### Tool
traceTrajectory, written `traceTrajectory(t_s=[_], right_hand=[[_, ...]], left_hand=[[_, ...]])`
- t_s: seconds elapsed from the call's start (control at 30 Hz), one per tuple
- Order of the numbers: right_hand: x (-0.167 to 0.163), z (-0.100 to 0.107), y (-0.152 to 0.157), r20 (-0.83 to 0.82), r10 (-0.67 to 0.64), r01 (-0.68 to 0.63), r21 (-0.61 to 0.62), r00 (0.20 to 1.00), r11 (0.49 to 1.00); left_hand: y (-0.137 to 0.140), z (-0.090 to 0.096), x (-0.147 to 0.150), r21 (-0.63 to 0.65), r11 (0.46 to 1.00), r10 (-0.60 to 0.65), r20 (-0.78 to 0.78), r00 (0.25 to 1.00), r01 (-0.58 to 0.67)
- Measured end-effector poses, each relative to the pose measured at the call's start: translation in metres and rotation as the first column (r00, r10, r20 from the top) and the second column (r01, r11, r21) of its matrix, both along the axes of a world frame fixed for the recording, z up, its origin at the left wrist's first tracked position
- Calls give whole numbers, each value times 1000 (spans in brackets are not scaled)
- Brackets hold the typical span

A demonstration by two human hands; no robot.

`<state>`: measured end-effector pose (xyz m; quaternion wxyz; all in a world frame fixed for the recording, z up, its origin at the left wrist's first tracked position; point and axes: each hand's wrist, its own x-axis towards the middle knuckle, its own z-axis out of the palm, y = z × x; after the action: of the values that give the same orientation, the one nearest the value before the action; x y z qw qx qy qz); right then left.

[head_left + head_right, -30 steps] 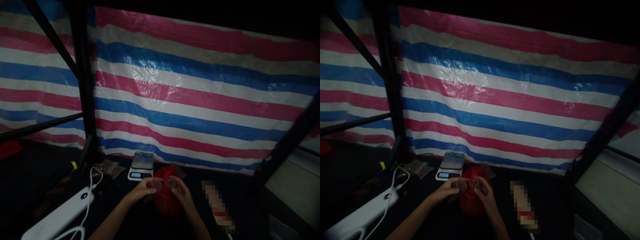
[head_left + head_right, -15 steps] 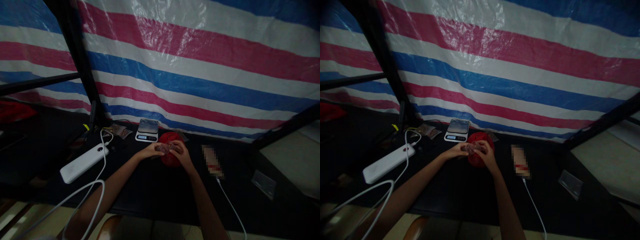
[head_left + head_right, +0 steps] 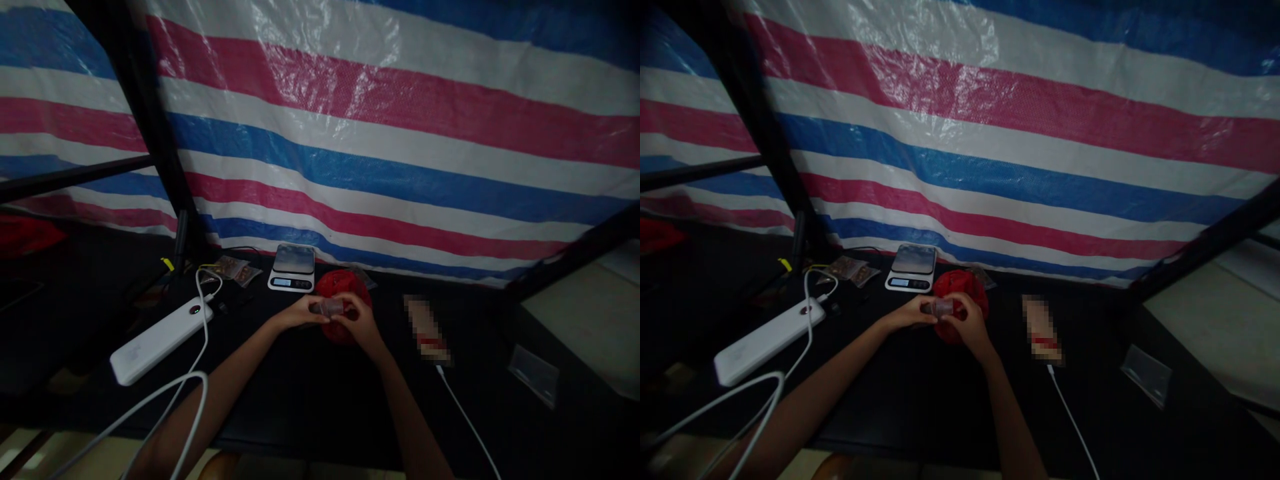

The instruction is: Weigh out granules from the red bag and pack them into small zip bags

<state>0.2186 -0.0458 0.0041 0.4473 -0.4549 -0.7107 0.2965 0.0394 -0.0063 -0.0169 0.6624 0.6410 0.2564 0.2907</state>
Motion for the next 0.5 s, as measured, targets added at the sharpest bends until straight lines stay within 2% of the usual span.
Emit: traceTrajectory(t_s=[0.33,0.5], right_hand=[[5,-1,-2,54,-21,18,63,998,998],[0,-7,-2,-19,-110,111,79,994,991]], left_hand=[[-1,0,0,-11,1000,3,6,1000,-2],[-1,4,-1,-25,1000,6,31,1000,-5]])
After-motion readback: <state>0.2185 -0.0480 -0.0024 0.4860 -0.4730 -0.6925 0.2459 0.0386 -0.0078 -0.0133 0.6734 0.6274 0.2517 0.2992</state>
